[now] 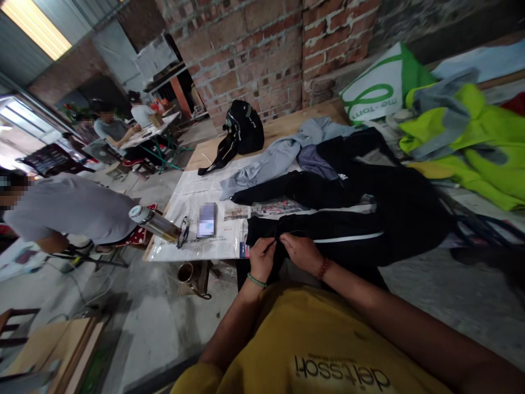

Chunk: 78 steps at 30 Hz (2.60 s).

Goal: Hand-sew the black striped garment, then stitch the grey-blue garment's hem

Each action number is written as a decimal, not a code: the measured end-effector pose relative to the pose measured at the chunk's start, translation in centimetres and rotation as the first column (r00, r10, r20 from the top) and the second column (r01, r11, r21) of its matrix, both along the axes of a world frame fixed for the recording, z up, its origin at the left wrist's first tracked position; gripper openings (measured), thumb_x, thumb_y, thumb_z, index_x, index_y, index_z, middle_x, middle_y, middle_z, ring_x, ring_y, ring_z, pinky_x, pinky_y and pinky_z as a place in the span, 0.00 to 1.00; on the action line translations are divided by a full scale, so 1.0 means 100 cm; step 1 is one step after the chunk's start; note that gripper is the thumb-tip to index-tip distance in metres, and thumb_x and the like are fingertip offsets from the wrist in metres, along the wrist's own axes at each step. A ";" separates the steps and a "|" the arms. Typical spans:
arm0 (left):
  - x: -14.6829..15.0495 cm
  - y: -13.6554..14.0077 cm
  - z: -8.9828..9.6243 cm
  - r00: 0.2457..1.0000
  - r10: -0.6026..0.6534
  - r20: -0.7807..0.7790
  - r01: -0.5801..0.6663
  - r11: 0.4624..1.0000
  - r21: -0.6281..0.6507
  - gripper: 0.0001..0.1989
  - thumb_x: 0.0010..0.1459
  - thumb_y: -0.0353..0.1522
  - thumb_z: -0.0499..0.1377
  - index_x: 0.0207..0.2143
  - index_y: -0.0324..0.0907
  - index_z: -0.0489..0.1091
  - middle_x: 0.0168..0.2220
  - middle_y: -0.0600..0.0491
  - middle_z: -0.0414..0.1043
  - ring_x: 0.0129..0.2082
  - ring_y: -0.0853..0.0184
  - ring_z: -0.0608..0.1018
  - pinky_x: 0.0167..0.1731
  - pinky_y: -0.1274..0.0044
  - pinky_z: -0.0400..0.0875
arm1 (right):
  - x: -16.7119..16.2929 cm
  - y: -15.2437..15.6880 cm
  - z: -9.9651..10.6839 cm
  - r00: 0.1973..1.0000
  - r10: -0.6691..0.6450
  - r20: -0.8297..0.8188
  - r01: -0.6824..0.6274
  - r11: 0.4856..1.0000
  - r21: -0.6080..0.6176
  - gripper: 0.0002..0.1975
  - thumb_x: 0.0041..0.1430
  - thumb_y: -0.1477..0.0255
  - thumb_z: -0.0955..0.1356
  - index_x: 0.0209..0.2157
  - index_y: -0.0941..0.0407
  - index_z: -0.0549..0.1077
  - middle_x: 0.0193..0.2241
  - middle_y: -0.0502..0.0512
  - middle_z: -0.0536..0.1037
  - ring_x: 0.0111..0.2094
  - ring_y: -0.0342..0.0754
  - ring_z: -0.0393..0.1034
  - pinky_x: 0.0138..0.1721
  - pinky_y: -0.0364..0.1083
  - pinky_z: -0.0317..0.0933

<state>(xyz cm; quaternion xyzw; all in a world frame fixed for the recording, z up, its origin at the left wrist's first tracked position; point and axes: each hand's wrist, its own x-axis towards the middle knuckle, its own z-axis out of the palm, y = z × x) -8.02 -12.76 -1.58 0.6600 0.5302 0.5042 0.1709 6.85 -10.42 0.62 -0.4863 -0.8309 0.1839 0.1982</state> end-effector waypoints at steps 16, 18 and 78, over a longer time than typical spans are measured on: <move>0.001 0.000 0.006 0.995 -0.086 0.051 0.088 0.995 -0.039 0.09 0.55 0.30 0.56 0.36 0.41 0.75 0.31 0.50 0.74 0.31 0.70 0.74 0.32 0.77 0.70 | -0.002 -0.002 -0.001 0.973 -0.046 -0.227 0.032 0.997 -0.065 0.11 0.59 0.75 0.56 0.42 0.57 0.64 0.29 0.55 0.76 0.30 0.46 0.70 0.31 0.43 0.56; 0.000 -0.002 0.007 0.991 -0.124 0.051 0.125 0.992 -0.024 0.09 0.55 0.30 0.56 0.37 0.42 0.75 0.31 0.50 0.74 0.31 0.70 0.74 0.31 0.77 0.70 | -0.002 -0.003 0.002 0.968 -0.037 -0.247 0.021 0.997 -0.069 0.10 0.59 0.76 0.56 0.41 0.57 0.64 0.29 0.54 0.76 0.29 0.46 0.70 0.30 0.43 0.56; 0.001 0.067 0.029 0.880 -0.399 0.257 0.463 0.844 -0.272 0.10 0.45 0.35 0.64 0.31 0.39 0.76 0.30 0.51 0.74 0.33 0.68 0.73 0.38 0.75 0.66 | 0.044 0.049 0.039 0.781 -0.198 -0.592 -0.128 0.877 -0.463 0.15 0.44 0.61 0.69 0.29 0.57 0.78 0.31 0.53 0.79 0.36 0.47 0.71 0.42 0.46 0.60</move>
